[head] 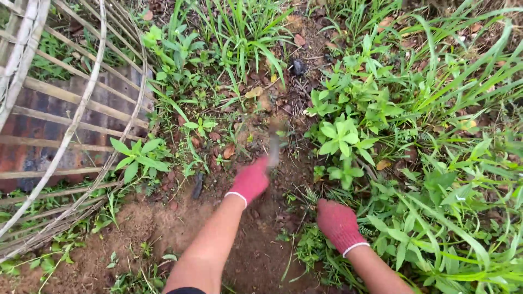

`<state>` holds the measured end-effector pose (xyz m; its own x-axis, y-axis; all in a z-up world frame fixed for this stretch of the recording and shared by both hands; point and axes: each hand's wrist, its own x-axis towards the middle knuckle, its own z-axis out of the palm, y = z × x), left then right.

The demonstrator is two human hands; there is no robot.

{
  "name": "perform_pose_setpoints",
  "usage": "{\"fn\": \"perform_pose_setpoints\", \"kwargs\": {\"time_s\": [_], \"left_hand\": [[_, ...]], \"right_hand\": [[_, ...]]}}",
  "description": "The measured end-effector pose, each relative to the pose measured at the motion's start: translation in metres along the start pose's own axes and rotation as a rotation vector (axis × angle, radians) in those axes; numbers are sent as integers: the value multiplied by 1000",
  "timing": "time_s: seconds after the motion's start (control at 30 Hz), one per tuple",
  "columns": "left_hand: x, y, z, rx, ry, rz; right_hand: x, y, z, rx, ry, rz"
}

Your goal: Weeding soil around plants and a bamboo fence using a small hand-held blade.

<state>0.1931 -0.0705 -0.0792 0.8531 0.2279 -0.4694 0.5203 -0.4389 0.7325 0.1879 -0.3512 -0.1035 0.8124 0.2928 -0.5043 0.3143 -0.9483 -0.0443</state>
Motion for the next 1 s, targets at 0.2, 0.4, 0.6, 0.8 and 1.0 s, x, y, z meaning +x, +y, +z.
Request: {"fn": "perform_pose_setpoints", "kwargs": {"time_s": [0.2,0.4,0.6,0.8,1.0], "left_hand": [[-4,33,-17,112,-97,9],[-16,34,20,546,-404,292],[-15,28,-29,-8,83,-22],[-44,-32,-56,444,-201,140],[-64,-56,-26,355,-308,188]], "right_hand": [[-3,1,-1,-12,38,-21],[-1,1,-2,-58,11,-29],[-7,4,6,-16,93,-91],[-7,-3,-8,-37,52,-50],[7,4,11,-95,-12,-1]]}}
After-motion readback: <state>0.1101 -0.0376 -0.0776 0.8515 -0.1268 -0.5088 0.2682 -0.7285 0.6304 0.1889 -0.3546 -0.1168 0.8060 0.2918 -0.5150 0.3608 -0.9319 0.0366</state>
